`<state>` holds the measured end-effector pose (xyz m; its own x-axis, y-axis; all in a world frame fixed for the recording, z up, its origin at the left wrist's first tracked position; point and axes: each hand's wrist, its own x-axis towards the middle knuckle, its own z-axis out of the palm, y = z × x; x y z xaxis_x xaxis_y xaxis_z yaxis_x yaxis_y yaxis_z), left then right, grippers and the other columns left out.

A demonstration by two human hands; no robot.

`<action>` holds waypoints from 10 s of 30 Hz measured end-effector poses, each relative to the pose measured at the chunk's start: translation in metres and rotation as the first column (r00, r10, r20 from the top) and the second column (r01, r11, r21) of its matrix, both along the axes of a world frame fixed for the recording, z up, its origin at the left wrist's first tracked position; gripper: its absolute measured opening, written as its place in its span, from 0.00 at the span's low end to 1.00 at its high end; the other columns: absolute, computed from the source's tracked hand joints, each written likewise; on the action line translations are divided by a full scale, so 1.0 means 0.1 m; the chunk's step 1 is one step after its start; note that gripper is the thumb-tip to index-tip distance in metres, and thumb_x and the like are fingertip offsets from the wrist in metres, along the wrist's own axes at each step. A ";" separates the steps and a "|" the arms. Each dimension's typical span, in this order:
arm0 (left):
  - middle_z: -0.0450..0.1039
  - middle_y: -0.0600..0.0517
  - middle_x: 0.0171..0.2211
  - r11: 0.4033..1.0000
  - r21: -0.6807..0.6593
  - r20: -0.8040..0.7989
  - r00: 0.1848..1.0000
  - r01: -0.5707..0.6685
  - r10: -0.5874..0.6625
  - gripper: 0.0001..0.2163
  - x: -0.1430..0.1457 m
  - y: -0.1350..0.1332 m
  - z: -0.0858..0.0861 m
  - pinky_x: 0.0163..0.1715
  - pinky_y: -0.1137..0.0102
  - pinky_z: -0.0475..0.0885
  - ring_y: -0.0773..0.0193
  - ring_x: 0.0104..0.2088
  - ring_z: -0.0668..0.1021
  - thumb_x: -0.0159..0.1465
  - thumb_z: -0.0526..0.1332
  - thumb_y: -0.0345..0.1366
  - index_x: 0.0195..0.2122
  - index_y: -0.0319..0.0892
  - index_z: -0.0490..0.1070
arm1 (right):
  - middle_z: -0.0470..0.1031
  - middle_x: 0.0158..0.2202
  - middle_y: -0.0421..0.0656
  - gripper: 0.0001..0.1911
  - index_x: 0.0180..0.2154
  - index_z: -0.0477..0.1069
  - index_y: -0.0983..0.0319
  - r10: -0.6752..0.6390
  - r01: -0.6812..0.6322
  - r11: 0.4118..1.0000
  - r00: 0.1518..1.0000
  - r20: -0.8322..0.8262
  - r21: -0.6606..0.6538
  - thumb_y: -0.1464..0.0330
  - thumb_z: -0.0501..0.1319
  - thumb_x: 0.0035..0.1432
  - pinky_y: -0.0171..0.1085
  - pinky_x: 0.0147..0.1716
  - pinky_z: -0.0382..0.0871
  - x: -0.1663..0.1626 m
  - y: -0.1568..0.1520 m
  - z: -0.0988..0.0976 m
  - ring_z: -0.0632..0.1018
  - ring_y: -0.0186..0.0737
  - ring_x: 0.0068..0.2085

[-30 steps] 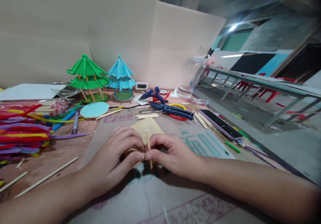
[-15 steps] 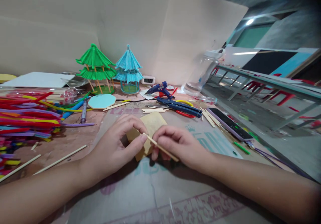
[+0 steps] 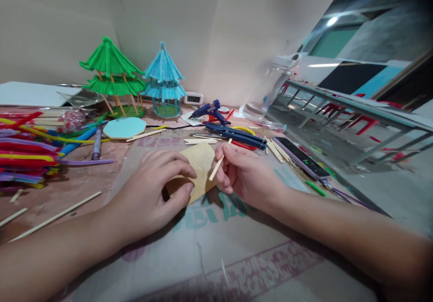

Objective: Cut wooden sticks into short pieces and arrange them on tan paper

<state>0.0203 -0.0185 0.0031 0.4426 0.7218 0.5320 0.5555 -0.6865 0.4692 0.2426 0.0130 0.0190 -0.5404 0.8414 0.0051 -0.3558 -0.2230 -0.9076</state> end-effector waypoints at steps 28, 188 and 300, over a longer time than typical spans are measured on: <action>0.73 0.45 0.49 0.991 -0.121 -0.273 0.962 -0.054 0.019 0.13 -0.02 0.13 -0.10 0.53 0.50 0.69 0.48 0.52 0.74 0.66 0.57 0.43 0.44 0.43 0.75 | 0.69 0.28 0.37 0.14 0.35 0.64 0.59 -0.323 -0.202 0.657 0.795 0.514 0.727 0.60 0.52 0.74 0.34 0.31 0.63 0.00 0.03 -0.04 0.70 0.34 0.28; 0.73 0.44 0.51 0.991 -0.106 -0.321 0.946 -0.078 0.041 0.15 -0.02 0.13 -0.11 0.53 0.48 0.68 0.46 0.53 0.73 0.67 0.53 0.47 0.43 0.43 0.74 | 0.70 0.30 0.39 0.10 0.35 0.63 0.58 -0.300 -0.392 0.468 0.772 0.560 0.792 0.66 0.52 0.72 0.36 0.34 0.63 0.05 0.04 -0.03 0.70 0.37 0.31; 0.72 0.44 0.56 0.973 -0.181 -0.230 0.955 0.145 -0.185 0.14 -0.05 0.10 -0.08 0.61 0.53 0.67 0.48 0.58 0.72 0.66 0.61 0.38 0.52 0.43 0.72 | 0.77 0.29 0.40 0.11 0.36 0.70 0.61 -0.215 -0.187 0.755 0.835 0.507 0.628 0.61 0.58 0.70 0.35 0.31 0.71 0.05 0.06 0.00 0.77 0.35 0.29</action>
